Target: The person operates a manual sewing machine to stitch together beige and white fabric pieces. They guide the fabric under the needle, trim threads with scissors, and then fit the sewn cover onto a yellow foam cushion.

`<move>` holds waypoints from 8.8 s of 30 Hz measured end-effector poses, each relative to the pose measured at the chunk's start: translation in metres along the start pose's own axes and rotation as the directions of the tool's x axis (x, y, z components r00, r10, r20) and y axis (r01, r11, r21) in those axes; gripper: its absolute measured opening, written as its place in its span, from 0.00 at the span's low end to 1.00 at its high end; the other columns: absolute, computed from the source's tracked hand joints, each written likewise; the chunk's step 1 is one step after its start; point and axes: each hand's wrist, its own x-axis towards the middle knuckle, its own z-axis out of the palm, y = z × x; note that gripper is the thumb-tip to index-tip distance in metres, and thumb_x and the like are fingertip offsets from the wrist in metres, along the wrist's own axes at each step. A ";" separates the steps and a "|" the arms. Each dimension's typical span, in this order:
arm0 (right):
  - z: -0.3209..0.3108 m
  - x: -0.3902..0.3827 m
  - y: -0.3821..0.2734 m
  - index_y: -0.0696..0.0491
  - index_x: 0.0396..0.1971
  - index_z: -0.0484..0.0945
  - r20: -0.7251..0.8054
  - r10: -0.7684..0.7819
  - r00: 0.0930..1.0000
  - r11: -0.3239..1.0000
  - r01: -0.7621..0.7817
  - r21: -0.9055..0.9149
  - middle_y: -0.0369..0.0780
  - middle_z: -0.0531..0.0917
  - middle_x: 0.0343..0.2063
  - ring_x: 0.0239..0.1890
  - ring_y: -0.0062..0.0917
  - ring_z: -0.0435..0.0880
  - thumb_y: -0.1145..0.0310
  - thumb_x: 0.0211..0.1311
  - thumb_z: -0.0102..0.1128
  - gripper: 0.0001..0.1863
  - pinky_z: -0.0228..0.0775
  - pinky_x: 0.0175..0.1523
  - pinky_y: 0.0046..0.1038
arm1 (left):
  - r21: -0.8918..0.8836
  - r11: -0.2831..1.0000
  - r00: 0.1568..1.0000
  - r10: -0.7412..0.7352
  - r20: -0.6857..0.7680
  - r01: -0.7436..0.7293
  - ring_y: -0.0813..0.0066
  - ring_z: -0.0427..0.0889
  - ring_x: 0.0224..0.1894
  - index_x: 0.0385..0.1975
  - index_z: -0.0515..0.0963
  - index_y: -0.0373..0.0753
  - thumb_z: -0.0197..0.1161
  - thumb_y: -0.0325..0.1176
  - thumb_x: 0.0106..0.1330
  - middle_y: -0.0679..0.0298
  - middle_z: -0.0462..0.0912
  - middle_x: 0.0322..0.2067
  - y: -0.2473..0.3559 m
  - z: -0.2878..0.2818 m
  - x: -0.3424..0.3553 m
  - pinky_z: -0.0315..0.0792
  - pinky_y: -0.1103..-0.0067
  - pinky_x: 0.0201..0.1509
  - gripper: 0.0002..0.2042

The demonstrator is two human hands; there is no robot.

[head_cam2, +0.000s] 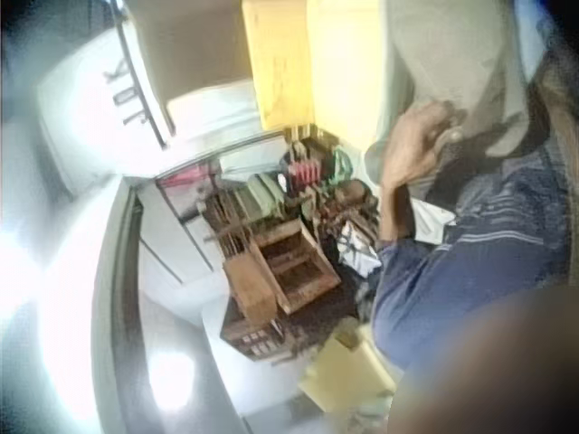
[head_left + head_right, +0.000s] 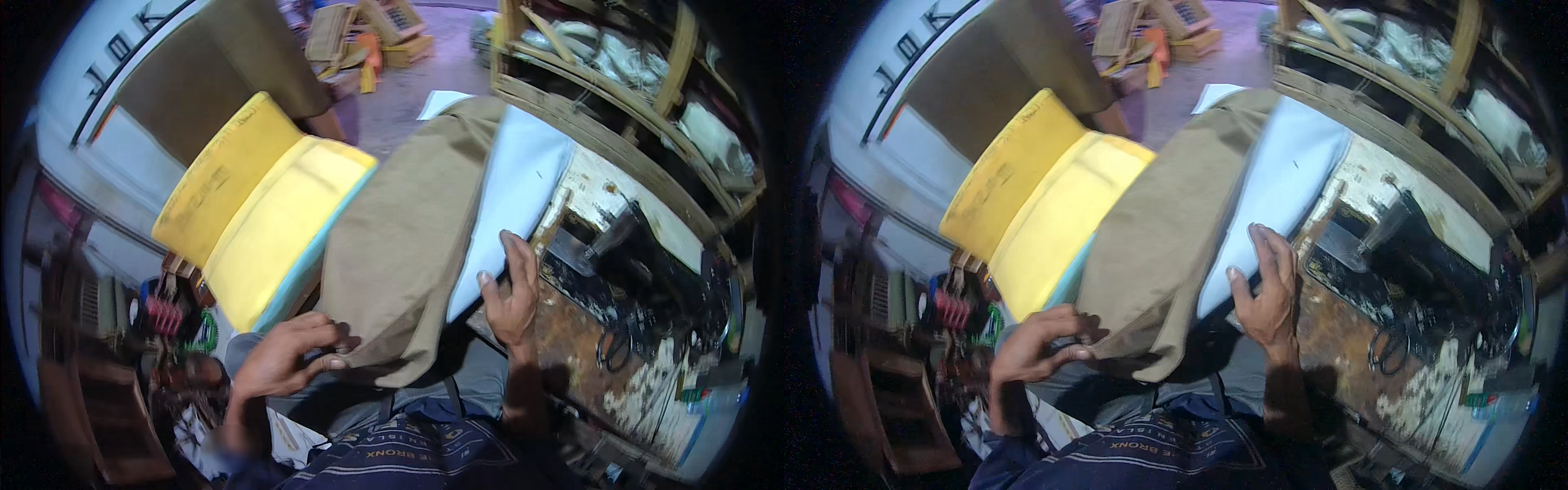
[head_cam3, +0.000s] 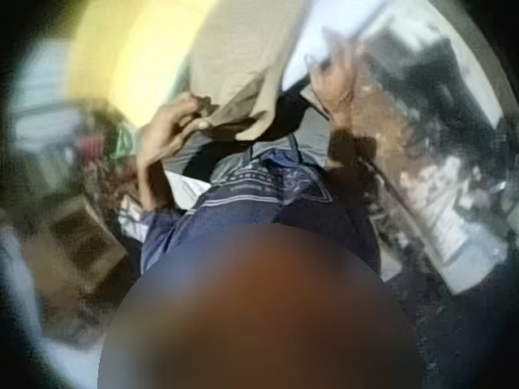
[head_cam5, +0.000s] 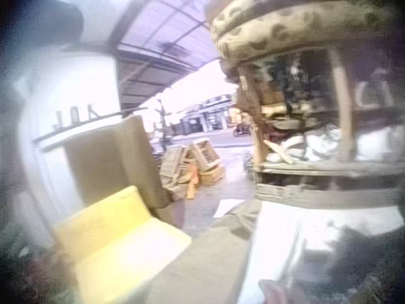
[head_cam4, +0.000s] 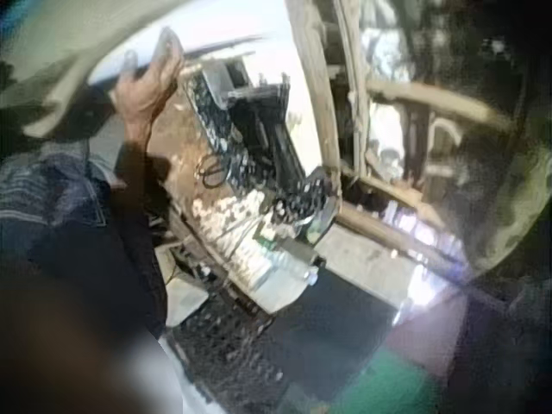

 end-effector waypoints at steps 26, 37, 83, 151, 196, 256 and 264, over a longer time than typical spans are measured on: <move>0.073 -0.008 -0.134 0.55 0.35 0.80 0.486 -0.483 0.728 0.845 0.534 0.039 0.44 0.77 0.32 0.38 0.46 0.77 0.72 0.44 0.68 0.15 0.68 0.48 0.45 | -0.165 0.980 0.629 -0.061 -0.775 -0.109 0.41 0.86 0.55 0.64 0.67 0.34 0.62 0.15 0.67 0.46 0.82 0.50 -0.077 0.162 -0.018 0.81 0.58 0.57 0.25; 0.075 0.018 -0.135 0.55 0.31 0.78 0.514 -0.564 0.646 0.803 0.574 0.160 0.44 0.76 0.28 0.33 0.45 0.76 0.69 0.43 0.71 0.14 0.67 0.42 0.42 | 0.030 0.992 0.689 0.107 -0.717 -0.122 0.48 0.83 0.36 0.63 0.70 0.40 0.79 0.45 0.63 0.52 0.75 0.40 -0.077 0.120 -0.047 0.78 0.58 0.37 0.33; 0.102 0.175 -0.153 0.51 0.50 0.88 0.965 0.066 -0.255 0.723 0.679 0.130 0.44 0.92 0.44 0.45 0.47 0.91 0.45 0.53 0.83 0.31 0.84 0.51 0.45 | -0.138 0.481 0.057 -0.368 -0.928 0.866 0.61 0.87 0.57 0.60 0.83 0.32 0.57 0.41 0.85 0.50 0.90 0.53 -0.299 -0.166 -0.568 0.77 0.66 0.64 0.19; 1.177 -0.021 -0.148 0.57 0.44 0.81 0.515 -0.856 0.041 0.411 0.659 0.631 0.52 0.86 0.49 0.53 0.51 0.84 0.64 0.77 0.62 0.11 0.75 0.56 0.48 | -0.817 0.541 -0.322 -0.752 -0.575 0.198 0.69 0.76 0.65 0.63 0.82 0.35 0.73 0.25 0.68 0.62 0.77 0.61 -0.759 0.100 -0.315 0.68 0.73 0.72 0.23; 1.307 -0.002 -0.212 0.47 0.58 0.84 0.642 -0.766 0.036 0.322 0.886 0.335 0.51 0.88 0.57 0.60 0.53 0.85 0.45 0.81 0.49 0.25 0.75 0.63 0.48 | -0.760 0.402 -0.420 -0.888 -0.188 -0.510 0.71 0.85 0.47 0.57 0.85 0.33 0.61 0.48 0.83 0.60 0.91 0.47 -0.831 0.217 -0.300 0.79 0.71 0.55 0.22; 0.773 0.287 0.315 0.60 0.43 0.87 0.499 0.245 0.831 0.792 -0.469 0.392 0.45 0.88 0.37 0.40 0.31 0.85 0.45 0.65 0.73 0.29 0.75 0.48 0.35 | 0.547 0.836 0.999 -0.046 -0.002 0.039 0.47 0.75 0.71 0.78 0.69 0.42 0.69 0.53 0.73 0.45 0.80 0.66 -0.820 -0.186 0.501 0.67 0.58 0.77 0.37; 0.743 0.301 0.360 0.56 0.53 0.77 0.216 0.239 0.947 0.777 -0.320 0.542 0.39 0.86 0.39 0.41 0.25 0.84 0.64 0.70 0.73 0.19 0.77 0.47 0.32 | 0.447 0.873 0.952 0.277 -0.129 -0.193 0.47 0.85 0.47 0.50 0.82 0.34 0.65 0.35 0.78 0.49 0.85 0.43 -0.786 -0.136 0.582 0.78 0.58 0.51 0.11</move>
